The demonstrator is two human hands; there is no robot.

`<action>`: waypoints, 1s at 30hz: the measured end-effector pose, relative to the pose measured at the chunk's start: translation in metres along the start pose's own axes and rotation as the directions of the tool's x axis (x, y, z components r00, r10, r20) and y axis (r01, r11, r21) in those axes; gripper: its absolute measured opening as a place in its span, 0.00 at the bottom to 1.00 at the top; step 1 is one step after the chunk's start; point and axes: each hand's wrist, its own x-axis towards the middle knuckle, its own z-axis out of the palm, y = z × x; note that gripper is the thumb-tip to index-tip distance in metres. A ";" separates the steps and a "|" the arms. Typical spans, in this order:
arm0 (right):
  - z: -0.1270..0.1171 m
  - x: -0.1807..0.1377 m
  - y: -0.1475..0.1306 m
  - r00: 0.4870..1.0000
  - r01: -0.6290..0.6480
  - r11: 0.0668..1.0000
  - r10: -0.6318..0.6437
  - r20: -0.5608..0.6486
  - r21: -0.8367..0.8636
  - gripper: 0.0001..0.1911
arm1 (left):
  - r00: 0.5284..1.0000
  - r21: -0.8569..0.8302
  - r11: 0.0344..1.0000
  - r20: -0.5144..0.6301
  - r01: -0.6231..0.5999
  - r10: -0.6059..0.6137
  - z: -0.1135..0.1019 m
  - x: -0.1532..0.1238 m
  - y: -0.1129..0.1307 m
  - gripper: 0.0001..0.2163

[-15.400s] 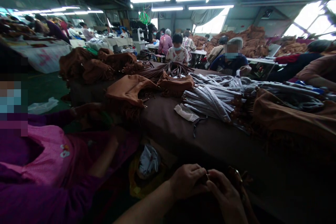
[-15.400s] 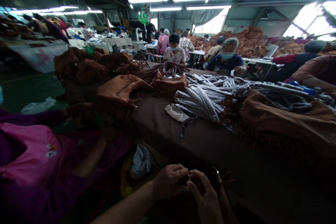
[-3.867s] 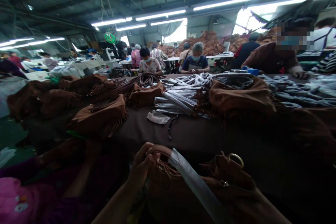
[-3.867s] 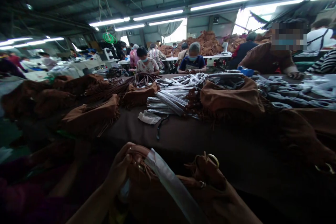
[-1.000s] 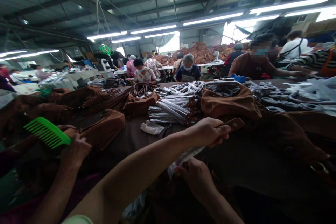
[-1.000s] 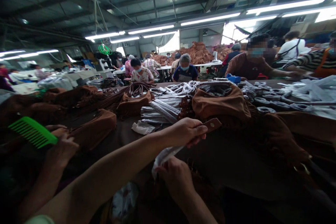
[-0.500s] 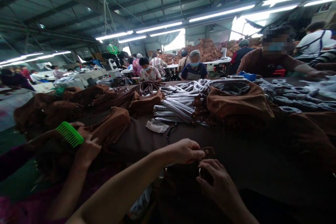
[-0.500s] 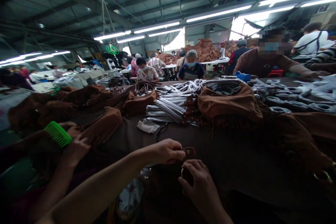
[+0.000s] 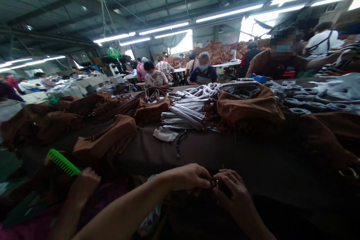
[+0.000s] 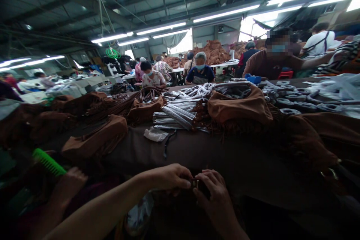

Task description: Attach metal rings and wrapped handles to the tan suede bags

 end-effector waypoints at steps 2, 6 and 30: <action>0.001 -0.001 0.000 1.000 0.002 1.000 -0.002 0.011 -0.007 0.11 | 0.999 0.049 0.999 0.040 -0.005 0.004 0.004 0.006 0.003 0.11; 0.005 -0.007 0.004 1.000 -0.013 1.000 0.013 -0.006 -0.008 0.14 | 0.999 0.149 0.989 0.032 -0.008 0.004 0.010 0.015 0.012 0.08; -0.004 -0.002 0.003 0.993 0.110 0.973 -0.114 -0.007 -0.205 0.12 | 0.959 -0.254 0.965 -0.282 -0.068 -0.007 0.035 0.029 0.007 0.07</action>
